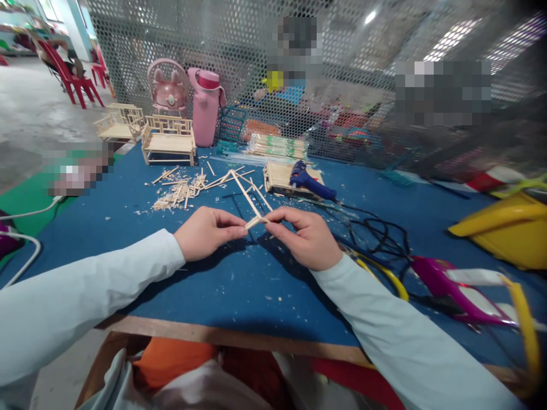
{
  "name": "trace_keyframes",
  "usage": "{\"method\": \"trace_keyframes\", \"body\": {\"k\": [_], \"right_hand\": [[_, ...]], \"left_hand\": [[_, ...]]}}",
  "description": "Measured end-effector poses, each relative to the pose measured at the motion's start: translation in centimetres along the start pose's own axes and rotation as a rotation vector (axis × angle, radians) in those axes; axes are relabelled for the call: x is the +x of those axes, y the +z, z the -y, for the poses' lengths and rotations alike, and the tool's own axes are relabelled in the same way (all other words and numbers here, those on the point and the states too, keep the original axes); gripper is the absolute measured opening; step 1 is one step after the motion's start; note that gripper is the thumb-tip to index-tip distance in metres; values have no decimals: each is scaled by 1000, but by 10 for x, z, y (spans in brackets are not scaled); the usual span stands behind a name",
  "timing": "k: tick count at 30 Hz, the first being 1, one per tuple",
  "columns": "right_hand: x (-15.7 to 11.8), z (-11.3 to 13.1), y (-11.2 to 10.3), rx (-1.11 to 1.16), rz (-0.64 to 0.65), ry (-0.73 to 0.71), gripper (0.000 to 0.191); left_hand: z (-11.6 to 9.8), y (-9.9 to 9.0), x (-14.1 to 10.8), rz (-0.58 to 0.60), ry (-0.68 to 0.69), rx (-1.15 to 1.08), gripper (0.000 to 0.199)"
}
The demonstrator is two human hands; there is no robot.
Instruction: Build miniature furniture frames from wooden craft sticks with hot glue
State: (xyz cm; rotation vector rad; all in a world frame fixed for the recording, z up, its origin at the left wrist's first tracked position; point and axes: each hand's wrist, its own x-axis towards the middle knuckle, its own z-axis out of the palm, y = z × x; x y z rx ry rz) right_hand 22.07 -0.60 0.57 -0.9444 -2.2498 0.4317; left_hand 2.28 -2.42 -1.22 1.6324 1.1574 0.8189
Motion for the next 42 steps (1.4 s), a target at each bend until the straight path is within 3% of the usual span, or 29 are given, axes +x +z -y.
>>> {"method": "trace_keyframes", "body": {"k": [18, 22, 30, 37, 42], "right_hand": [[-1, 3, 4, 3, -56, 4, 10], [0, 5, 7, 65, -111, 49, 10], [0, 7, 10, 130, -91, 56, 10], [-4, 6, 14, 190, -138, 3, 25], [-5, 5, 16, 178, -121, 1, 24]], "left_hand": [[0, -1, -4, -88, 114, 213, 29], [-3, -1, -6, -66, 67, 150, 29], [-7, 3, -7, -109, 4, -21, 25], [-4, 2, -6, -140, 18, -12, 22], [-3, 2, -4, -149, 9, -36, 22]]}}
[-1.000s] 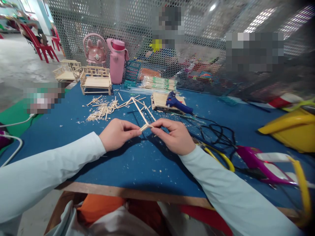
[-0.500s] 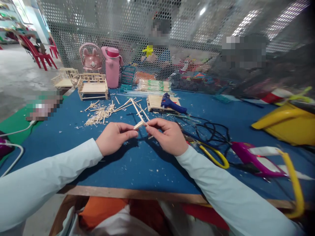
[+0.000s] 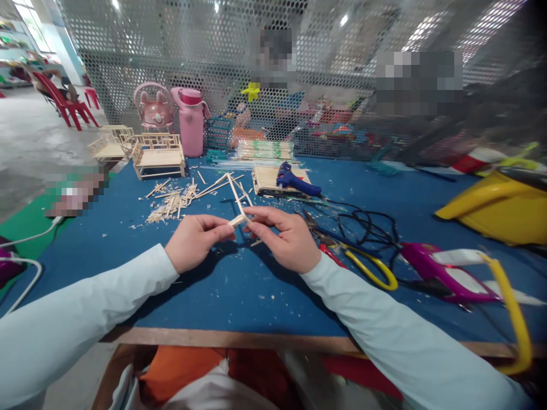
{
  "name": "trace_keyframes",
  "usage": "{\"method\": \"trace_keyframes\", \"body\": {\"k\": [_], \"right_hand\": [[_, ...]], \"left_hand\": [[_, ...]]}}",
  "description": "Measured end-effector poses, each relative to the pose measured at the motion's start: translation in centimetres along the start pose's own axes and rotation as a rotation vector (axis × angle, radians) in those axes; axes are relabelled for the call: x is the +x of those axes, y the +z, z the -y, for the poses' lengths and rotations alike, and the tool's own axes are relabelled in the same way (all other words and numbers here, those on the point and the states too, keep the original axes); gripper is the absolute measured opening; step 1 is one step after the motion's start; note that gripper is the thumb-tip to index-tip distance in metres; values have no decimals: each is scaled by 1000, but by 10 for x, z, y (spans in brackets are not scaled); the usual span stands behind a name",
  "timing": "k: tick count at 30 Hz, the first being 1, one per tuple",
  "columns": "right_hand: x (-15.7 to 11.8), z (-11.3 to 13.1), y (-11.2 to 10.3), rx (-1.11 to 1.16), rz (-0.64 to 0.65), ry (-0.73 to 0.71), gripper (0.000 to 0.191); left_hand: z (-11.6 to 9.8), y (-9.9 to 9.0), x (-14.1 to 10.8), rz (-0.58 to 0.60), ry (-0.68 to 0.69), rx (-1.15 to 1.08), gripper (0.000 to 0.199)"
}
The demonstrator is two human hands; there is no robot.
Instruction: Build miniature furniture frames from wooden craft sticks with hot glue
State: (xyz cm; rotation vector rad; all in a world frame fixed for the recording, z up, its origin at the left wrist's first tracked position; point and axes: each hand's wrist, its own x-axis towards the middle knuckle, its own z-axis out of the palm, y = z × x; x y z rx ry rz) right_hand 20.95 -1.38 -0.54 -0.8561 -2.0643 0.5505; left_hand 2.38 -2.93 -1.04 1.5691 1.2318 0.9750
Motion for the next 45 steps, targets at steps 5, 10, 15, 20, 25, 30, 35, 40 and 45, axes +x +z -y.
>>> {"method": "trace_keyframes", "body": {"k": [5, 10, 15, 20, 25, 30, 35, 40, 45], "right_hand": [[0, -1, 0, 5, 3, 8, 25], [0, 0, 0, 19, -22, 33, 24], [2, -1, 2, 105, -73, 75, 21], [2, 2, 2, 97, -63, 72, 15], [2, 4, 1, 76, -35, 59, 12], [2, 3, 2, 90, -28, 65, 11], [2, 2, 3, 111, -26, 83, 11], [1, 3, 3, 107, -24, 80, 11], [1, 2, 3, 97, -11, 73, 11]], "left_hand": [[2, 0, 0, -6, -12, 8, 22], [0, 0, -2, 10, 29, 32, 25], [-1, 1, -3, -48, 87, 95, 34], [0, 1, -1, -54, 103, 27, 26], [-1, 1, 0, -71, 82, 6, 25], [-2, 1, 0, -81, 75, 40, 24], [-1, 1, -1, -89, 77, 61, 22], [-2, 1, -1, -94, 61, 86, 23], [-2, 1, -1, -92, 54, 82, 22]]}}
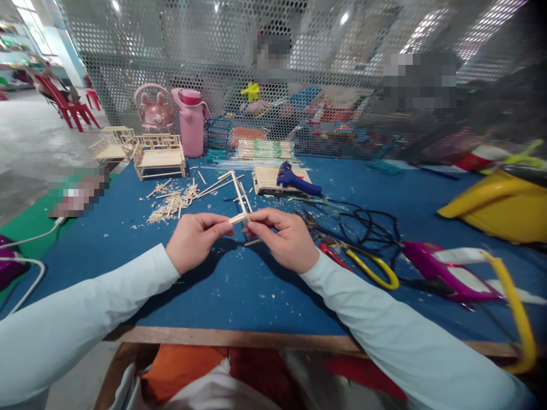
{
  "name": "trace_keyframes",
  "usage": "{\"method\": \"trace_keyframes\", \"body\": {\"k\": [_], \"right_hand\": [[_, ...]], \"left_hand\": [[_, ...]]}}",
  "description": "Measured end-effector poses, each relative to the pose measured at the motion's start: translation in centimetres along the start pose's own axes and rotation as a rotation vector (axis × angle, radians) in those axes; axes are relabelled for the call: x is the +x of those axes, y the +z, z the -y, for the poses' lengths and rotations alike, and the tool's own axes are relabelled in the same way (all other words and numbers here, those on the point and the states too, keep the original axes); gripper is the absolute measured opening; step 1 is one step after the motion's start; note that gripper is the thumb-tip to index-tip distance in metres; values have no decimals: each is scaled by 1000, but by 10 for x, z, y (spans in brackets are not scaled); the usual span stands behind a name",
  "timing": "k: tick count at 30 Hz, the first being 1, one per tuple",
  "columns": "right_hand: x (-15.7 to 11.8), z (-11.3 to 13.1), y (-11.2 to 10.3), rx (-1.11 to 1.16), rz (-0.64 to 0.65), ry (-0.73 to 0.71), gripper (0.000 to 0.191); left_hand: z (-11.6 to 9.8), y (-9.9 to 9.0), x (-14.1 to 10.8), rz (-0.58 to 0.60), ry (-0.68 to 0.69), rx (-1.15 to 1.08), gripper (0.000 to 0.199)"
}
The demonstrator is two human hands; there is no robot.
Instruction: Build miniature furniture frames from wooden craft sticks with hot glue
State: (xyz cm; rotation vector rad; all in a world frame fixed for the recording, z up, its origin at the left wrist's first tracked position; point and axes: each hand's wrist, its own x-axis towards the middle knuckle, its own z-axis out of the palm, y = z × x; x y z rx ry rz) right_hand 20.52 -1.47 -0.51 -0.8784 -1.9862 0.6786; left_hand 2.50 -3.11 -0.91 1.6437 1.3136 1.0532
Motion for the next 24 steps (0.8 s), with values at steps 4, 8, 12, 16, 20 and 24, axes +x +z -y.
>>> {"method": "trace_keyframes", "body": {"k": [4, 8, 12, 16, 20, 24], "right_hand": [[0, 1, -2, -13, 4, 0, 12], [3, 1, -9, -43, -57, -32, 13], [5, -1, -15, -73, -72, -43, 13], [6, -2, -15, -129, -47, -105, 14], [5, -3, -13, -260, -43, -235, 13], [4, -7, -13, -344, -50, -312, 15]], "left_hand": [[0, -1, 0, 13, 11, 14, 22], [1, -2, 0, 100, -4, -20, 36], [3, -3, 2, 94, -33, -81, 44], [2, -3, 1, 63, 66, -37, 36], [1, -2, -3, 71, 104, 80, 26], [2, -1, -4, 76, 102, 123, 24]]}}
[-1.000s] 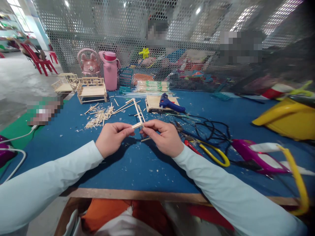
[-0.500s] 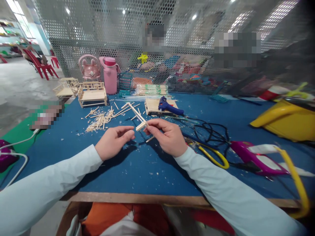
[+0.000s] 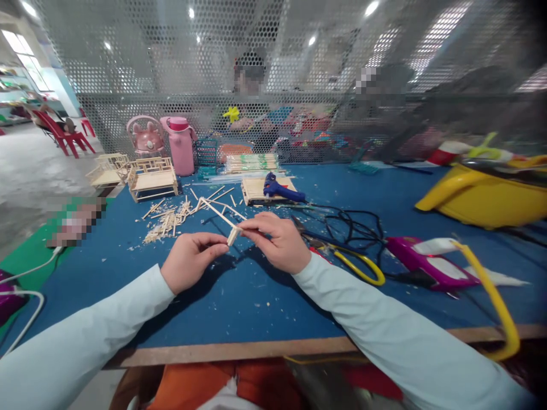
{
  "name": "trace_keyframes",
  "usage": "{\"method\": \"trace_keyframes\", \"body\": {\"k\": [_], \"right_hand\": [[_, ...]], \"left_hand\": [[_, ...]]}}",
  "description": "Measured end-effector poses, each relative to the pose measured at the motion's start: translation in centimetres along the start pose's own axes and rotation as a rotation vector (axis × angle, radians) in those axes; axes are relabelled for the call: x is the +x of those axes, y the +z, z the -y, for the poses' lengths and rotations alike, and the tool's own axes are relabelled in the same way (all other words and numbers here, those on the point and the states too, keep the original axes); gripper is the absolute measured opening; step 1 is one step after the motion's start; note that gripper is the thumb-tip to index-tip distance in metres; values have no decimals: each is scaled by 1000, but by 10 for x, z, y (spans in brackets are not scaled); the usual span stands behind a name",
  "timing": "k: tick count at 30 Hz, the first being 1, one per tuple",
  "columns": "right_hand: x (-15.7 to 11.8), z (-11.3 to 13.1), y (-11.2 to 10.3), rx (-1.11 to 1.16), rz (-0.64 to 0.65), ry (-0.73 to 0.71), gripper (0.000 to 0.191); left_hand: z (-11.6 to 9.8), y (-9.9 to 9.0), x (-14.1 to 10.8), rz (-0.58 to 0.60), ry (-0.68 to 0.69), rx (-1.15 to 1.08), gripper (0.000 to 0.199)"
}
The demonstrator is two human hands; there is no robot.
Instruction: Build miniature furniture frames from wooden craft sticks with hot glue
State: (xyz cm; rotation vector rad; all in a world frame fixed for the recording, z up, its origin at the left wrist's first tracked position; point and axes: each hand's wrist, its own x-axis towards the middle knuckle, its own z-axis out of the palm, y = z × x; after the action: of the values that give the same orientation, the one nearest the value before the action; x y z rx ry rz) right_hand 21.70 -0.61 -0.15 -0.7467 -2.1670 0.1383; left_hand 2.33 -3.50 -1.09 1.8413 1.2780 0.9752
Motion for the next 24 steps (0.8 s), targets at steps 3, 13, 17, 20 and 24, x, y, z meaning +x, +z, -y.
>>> {"method": "trace_keyframes", "body": {"k": [3, 13, 17, 20, 24], "right_hand": [[-1, -1, 0, -33, 25, -61, 17], [0, -2, -2, -47, 82, -109, 18], [0, -10, -4, -65, 205, -159, 17], [-1, -18, -6, -78, 412, -140, 16], [-1, -20, -7, -68, 388, -120, 15]], "left_hand": [[1, 0, 0, 9, 26, 7, 23], [2, -2, 0, 85, 36, 62, 28], [-2, -17, 2, 107, 28, 263, 31], [-2, -27, 5, 2, 57, 407, 43], [10, -32, 14, -234, 156, 444, 32]]}}
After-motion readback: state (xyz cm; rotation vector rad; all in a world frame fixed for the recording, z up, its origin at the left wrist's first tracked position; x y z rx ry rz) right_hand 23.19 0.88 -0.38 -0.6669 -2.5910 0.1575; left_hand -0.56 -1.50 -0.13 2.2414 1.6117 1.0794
